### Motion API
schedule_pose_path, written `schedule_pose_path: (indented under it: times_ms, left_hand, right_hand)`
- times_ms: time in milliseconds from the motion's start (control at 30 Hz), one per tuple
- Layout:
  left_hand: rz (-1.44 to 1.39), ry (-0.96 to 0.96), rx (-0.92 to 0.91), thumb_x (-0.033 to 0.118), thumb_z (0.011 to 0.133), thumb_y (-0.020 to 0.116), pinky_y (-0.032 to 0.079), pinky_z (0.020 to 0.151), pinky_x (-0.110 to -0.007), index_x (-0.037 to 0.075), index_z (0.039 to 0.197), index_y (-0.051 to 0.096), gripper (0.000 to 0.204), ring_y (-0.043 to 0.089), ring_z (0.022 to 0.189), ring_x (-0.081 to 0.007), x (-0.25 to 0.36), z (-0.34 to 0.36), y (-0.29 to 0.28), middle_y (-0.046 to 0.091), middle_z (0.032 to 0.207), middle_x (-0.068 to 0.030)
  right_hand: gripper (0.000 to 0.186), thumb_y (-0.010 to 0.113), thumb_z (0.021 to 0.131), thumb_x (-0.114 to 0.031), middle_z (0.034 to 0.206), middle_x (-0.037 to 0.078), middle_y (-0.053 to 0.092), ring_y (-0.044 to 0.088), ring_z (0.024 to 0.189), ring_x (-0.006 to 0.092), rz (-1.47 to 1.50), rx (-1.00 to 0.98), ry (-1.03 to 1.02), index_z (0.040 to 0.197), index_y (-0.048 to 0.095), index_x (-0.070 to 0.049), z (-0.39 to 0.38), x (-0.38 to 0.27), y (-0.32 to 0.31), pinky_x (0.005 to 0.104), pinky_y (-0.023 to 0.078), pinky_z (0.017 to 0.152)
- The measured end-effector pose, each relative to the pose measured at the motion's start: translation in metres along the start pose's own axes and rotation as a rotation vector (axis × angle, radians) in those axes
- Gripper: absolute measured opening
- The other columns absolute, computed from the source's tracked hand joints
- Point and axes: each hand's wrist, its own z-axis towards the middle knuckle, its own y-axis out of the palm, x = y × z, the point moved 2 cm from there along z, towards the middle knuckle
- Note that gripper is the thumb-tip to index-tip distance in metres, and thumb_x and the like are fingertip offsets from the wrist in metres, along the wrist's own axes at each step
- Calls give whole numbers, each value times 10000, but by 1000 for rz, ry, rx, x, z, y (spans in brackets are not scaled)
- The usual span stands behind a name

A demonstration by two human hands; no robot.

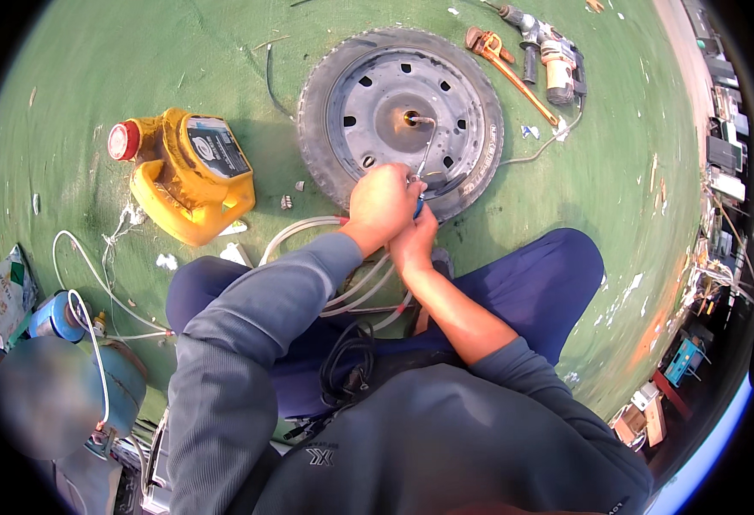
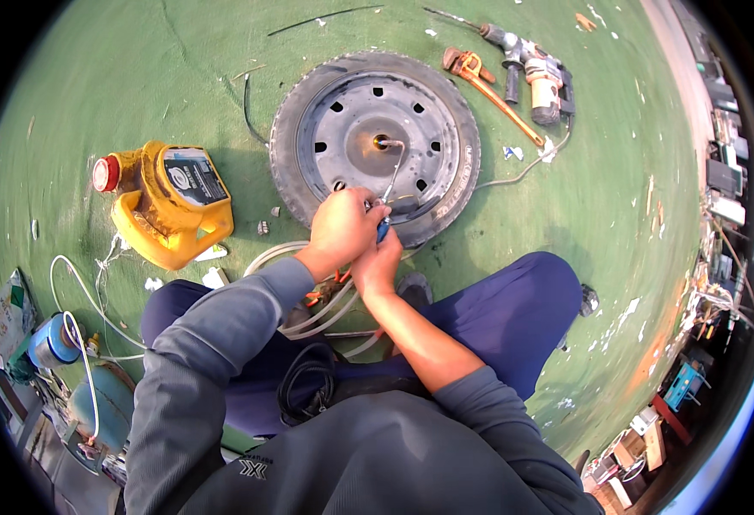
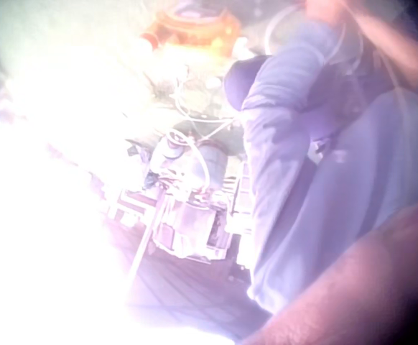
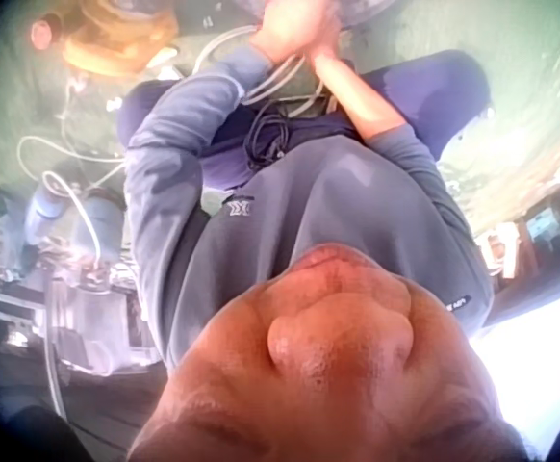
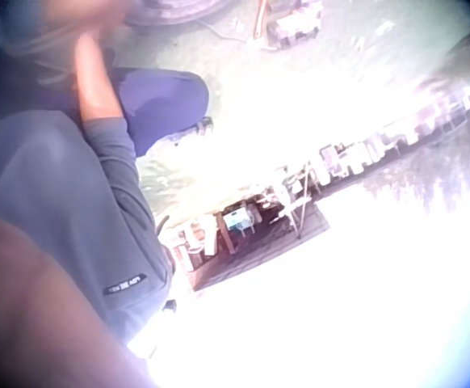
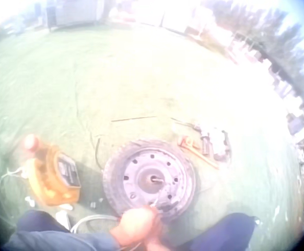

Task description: The person pours liquid into a tire valve, uses a pipe wrench to tighten a valve stem, and then inflates the tire using a hose connected to a compressor. The person handles the tire, valve stem, wrench, and hose throughout the process.

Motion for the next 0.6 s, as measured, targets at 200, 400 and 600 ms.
schedule_pose_path:
  times_ms: [200,400,600]
  left_hand:
    - [160,83,44,265,888,714,572,800,-511,-6,977,669,288,706,890,-425,11,-18,-6,702,962,-215]
    - [266,263,-107,264,894,696,588,753,-496,2,957,648,274,715,860,-407,37,-39,-3,692,979,-202]
    - [311,222,-113,308,903,691,591,733,-496,9,890,662,300,723,821,-409,24,-28,-6,712,908,-219]
  right_hand:
    - [308,567,1076,-291,1007,76,706,660,941,154,19,8,39,1071,633,10,-6,-15,1,330,525,799]
    - [344,664,975,-319,1096,158,709,686,1048,285,-524,-10,-166,1195,629,-57,2,20,-2,411,526,892]
    - [274,607,1027,-273,1026,152,716,686,988,241,-392,-19,-220,1099,634,-10,-5,-7,-2,377,522,843]
